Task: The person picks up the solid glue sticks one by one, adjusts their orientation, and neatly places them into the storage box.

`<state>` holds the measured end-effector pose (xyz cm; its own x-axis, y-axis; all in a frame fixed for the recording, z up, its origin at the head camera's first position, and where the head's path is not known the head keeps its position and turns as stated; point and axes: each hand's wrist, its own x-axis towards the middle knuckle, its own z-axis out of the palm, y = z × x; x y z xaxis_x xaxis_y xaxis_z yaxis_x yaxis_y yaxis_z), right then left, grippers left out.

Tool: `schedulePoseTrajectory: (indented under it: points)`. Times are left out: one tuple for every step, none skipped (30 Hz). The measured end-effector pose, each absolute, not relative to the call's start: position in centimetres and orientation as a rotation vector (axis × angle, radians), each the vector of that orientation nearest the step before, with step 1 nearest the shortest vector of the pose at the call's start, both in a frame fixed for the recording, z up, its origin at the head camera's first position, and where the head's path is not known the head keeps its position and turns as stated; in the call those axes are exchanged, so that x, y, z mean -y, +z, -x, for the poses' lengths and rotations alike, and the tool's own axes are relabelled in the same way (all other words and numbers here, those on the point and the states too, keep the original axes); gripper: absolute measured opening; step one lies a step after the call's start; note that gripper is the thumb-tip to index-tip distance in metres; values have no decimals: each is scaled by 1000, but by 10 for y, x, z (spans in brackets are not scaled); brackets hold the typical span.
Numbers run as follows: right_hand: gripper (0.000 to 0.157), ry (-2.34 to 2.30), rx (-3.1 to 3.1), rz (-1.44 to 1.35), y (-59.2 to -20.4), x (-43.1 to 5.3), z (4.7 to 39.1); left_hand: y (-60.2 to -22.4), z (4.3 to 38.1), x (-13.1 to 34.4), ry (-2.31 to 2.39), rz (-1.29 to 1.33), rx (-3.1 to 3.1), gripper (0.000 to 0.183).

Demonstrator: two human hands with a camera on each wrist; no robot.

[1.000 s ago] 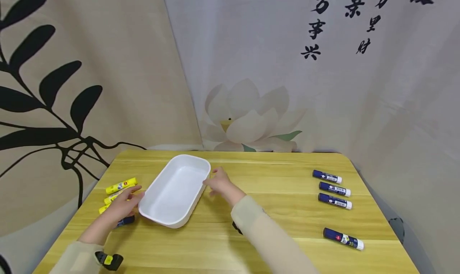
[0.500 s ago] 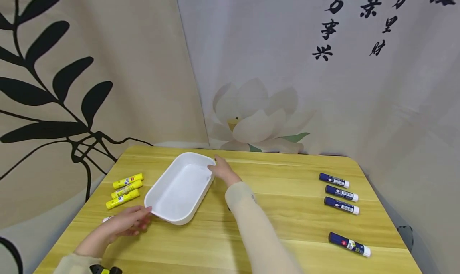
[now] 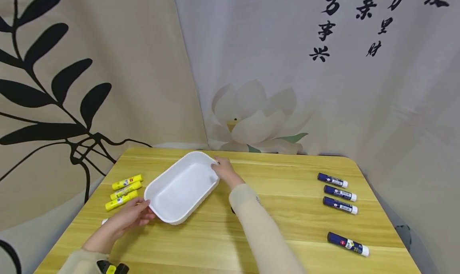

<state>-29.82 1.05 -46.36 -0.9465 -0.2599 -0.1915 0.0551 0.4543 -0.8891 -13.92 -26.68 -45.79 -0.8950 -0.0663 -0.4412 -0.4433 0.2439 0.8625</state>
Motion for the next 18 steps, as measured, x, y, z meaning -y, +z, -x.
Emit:
schedulePoseTrajectory:
  points:
    - [47, -1485, -2418, 172, -463, -13, 298, -457, 142, 265, 1716, 477, -2212, 33]
    - [46, -1486, -2423, 168, -463, -16, 297, -457, 145, 264, 1746, 477, -2213, 32]
    - [44, -1488, -2429, 162, -463, -19, 296, -456, 148, 263, 1766, 475, -2221, 31]
    - [43, -1494, -2430, 154, -462, -22, 294, -455, 151, 261, 1786, 477, -2228, 31]
    - [42, -1507, -2428, 144, -462, -26, 293, -454, 153, 259, 1800, 477, -2240, 31]
    - [41, -1518, -2428, 137, -461, -30, 291, -453, 156, 257, 1814, 482, -2249, 32]
    - [40, -1537, -2415, 129, -461, -34, 289, -453, 159, 255, 1828, 478, -2257, 33]
    - [39, -1556, -2401, 121, -460, -38, 288, -452, 162, 253, 1833, 482, -2269, 34]
    - [38, -1571, -2393, 105, -459, -43, 287, -451, 165, 250, 1827, 489, -2284, 35]
    - [38, -1583, -2381, 83, -458, -48, 285, -450, 168, 248, 1832, 492, -2295, 37]
    - [38, -1592, -2370, 64, -458, -53, 284, -449, 170, 245, 1828, 488, -2312, 39]
    - [38, -1598, -2362, 45, -456, -57, 282, -448, 173, 242, 1822, 480, -2327, 41]
    - [38, -1612, -2343, 17, -455, -62, 281, -448, 176, 240, 1816, 470, -2341, 43]
    - [38, -1621, -2336, -7, -454, -67, 279, -447, 179, 237, 1805, 459, -2357, 44]
    - [38, -1627, -2329, -30, -452, -72, 278, -447, 182, 234, 1799, 447, -2368, 46]
    - [39, -1631, -2320, -43, -450, -77, 276, -446, 185, 232, 1794, 427, -2377, 48]
    - [39, -1637, -2311, -51, -449, -83, 274, -445, 188, 229, 1787, 410, -2381, 50]
    - [40, -1641, -2305, -64, -448, -88, 273, -445, 191, 226, 1785, 390, -2377, 52]
